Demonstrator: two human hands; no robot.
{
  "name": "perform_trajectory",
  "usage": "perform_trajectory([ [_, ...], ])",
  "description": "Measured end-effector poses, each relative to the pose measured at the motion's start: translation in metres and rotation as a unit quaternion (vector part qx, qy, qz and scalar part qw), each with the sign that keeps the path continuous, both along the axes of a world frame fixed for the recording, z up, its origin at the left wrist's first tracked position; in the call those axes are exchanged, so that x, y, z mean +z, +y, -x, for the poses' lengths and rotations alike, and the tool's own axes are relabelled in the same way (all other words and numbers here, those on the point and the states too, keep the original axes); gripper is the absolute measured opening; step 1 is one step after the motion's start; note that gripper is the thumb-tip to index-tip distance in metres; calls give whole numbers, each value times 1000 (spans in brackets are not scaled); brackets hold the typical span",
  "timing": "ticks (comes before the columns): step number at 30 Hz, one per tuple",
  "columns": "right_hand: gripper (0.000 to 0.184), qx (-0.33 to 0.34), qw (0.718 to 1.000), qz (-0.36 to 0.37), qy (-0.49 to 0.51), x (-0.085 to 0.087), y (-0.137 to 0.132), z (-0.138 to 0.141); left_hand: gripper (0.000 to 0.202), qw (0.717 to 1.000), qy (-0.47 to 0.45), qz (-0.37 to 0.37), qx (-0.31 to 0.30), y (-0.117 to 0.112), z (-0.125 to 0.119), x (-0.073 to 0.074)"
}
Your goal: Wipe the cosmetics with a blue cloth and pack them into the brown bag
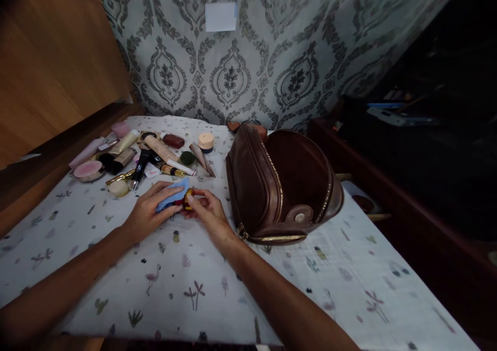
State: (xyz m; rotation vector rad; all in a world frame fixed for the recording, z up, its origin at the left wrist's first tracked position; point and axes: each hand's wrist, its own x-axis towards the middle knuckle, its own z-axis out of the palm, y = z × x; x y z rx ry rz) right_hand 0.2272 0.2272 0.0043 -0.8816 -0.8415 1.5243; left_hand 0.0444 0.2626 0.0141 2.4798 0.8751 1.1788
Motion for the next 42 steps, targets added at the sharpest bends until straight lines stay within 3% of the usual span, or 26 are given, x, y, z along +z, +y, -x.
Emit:
perform_trajectory([
  [7, 43, -18, 998, 21, 49, 3, 0, 0, 32, 991, 48, -123, -23, -3, 3, 5],
  [11, 38, -13, 993, 47, 105, 3, 3, -4, 28, 988, 48, -137, -45, -5, 1, 4],
  [20, 29, 30, 977, 128, 171, 7, 9, -10, 18, 996, -48, -69, -38, -3, -2, 2],
  [26, 29, 25, 975, 134, 175, 8, 8, -8, 20, 998, -34, -34, -34, -9, -2, 10],
  [32, 34, 62, 986, 89, 130, 6, 3, -5, 63, 998, 34, -25, -36, -8, -1, 4],
  [35, 38, 30, 988, 74, 133, 5, 2, -4, 57, 999, 40, 5, -16, -8, -2, 3],
  [38, 43, -9, 992, 37, 122, 4, 0, -1, 45, 996, 22, 81, 6, -8, -4, 7],
  [42, 45, -45, 997, -57, 13, 1, -1, 1, 34, 975, -26, 216, 35, -7, -5, 15],
])
